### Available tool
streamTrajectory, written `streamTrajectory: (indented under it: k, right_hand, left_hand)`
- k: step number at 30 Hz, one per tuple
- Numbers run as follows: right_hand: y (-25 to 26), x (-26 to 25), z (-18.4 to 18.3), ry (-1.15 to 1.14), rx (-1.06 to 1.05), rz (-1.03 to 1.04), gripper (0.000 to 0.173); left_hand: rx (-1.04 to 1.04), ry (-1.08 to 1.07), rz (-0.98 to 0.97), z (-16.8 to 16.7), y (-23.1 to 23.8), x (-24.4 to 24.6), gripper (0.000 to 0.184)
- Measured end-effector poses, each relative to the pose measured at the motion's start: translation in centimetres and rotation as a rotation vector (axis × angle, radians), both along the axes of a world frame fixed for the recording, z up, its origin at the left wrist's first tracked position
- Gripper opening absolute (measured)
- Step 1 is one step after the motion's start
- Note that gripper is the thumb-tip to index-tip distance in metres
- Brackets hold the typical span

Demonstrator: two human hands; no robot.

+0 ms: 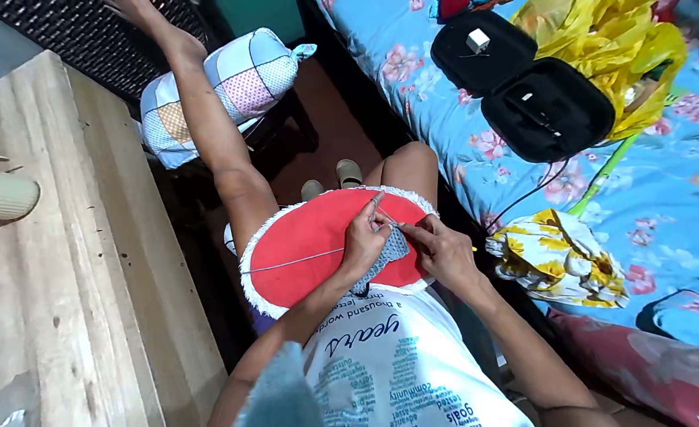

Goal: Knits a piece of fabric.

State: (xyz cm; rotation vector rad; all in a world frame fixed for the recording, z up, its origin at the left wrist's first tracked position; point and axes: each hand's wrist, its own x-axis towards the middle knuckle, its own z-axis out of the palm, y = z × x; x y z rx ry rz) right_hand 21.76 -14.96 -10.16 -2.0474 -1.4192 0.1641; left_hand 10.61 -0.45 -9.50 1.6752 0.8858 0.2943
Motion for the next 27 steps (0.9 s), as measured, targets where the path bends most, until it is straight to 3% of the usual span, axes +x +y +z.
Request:
streamTrajectory:
  k: [8, 27]
  right_hand:
    - [0.1, -1.2, 0.1, -0.011, -0.070, -0.036, 0.042]
    - [0.1, -1.3, -0.9, -0.038, -0.063, -0.055, 0.042]
  left_hand:
    - [0.067, 0.051, -0.005, 0.1, -0.5, 0.0, 0.052]
    - [0.080, 0.106, -0.007, -0.1, -0.4, 0.2, 0.052]
